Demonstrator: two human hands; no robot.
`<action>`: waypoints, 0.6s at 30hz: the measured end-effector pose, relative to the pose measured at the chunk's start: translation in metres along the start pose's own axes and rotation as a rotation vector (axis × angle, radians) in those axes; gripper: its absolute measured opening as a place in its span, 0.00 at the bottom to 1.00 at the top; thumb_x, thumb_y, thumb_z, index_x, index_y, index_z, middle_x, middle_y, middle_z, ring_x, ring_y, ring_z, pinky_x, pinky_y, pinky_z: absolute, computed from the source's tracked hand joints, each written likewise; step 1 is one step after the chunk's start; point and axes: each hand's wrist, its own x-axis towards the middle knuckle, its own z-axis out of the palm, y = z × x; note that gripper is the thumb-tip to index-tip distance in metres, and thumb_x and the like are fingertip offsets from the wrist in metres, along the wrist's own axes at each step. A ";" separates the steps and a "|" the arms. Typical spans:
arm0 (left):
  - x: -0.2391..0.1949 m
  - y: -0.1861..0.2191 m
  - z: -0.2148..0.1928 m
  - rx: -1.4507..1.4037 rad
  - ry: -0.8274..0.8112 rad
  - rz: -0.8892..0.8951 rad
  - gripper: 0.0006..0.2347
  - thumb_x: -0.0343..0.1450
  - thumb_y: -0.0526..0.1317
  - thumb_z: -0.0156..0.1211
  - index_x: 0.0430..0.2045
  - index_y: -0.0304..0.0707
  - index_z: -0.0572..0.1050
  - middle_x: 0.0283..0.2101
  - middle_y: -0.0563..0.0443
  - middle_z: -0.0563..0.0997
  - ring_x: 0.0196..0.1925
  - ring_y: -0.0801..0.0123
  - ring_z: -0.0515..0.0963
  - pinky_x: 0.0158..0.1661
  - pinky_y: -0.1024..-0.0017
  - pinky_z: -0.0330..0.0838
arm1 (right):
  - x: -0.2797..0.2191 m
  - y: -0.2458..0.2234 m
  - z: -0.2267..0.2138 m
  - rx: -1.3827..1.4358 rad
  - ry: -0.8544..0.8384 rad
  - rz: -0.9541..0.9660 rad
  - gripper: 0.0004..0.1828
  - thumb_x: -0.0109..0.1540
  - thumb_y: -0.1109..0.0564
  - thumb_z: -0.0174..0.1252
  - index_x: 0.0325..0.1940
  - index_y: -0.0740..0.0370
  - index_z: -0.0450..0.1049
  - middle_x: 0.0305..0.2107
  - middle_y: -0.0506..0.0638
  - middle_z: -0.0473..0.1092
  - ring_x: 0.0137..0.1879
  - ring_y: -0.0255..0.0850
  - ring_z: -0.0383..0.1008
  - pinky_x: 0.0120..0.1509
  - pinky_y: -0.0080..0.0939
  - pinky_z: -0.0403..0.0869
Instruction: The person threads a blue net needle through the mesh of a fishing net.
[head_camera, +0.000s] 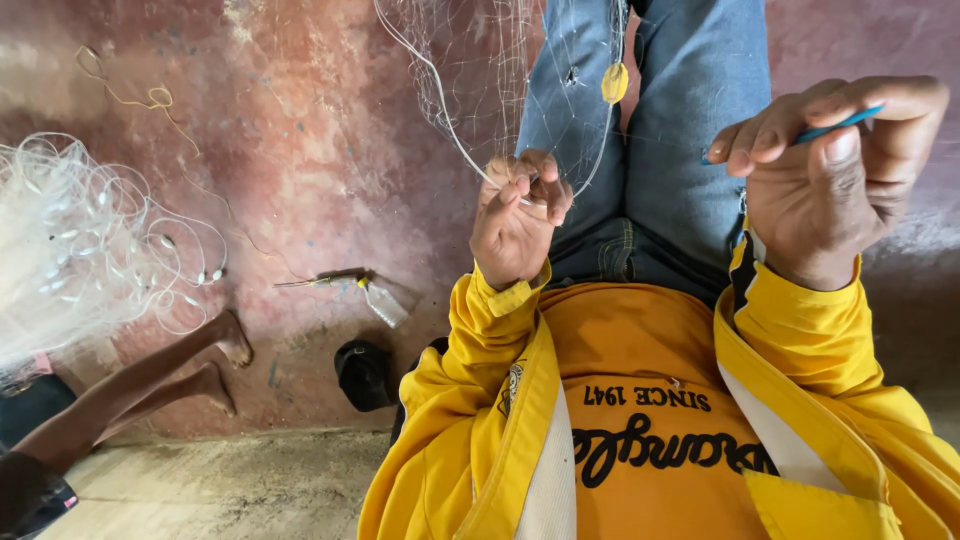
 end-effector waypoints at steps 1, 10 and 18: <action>-0.001 0.000 -0.002 -0.001 0.002 0.003 0.03 0.66 0.33 0.42 0.26 0.38 0.66 0.35 0.44 0.68 0.26 0.67 0.66 0.28 0.77 0.61 | 0.001 -0.001 0.000 0.000 -0.003 0.002 0.10 0.64 0.53 0.42 0.41 0.58 0.50 0.24 0.55 0.56 0.26 0.42 0.60 0.41 0.45 0.72; -0.008 -0.002 -0.019 -0.023 -0.116 -0.011 0.05 0.68 0.38 0.40 0.21 0.44 0.63 0.49 0.41 0.71 0.27 0.62 0.69 0.33 0.70 0.60 | -0.012 0.005 -0.002 0.025 -0.114 0.103 0.06 0.63 0.58 0.41 0.40 0.62 0.53 0.25 0.56 0.59 0.29 0.42 0.65 0.42 0.42 0.73; -0.010 0.009 -0.021 -0.083 -0.214 -0.122 0.08 0.69 0.41 0.41 0.21 0.40 0.67 0.53 0.30 0.62 0.48 0.50 0.72 0.33 0.67 0.70 | -0.017 0.006 0.004 0.082 -0.214 0.106 0.05 0.62 0.58 0.41 0.40 0.62 0.55 0.27 0.55 0.60 0.31 0.41 0.66 0.46 0.43 0.74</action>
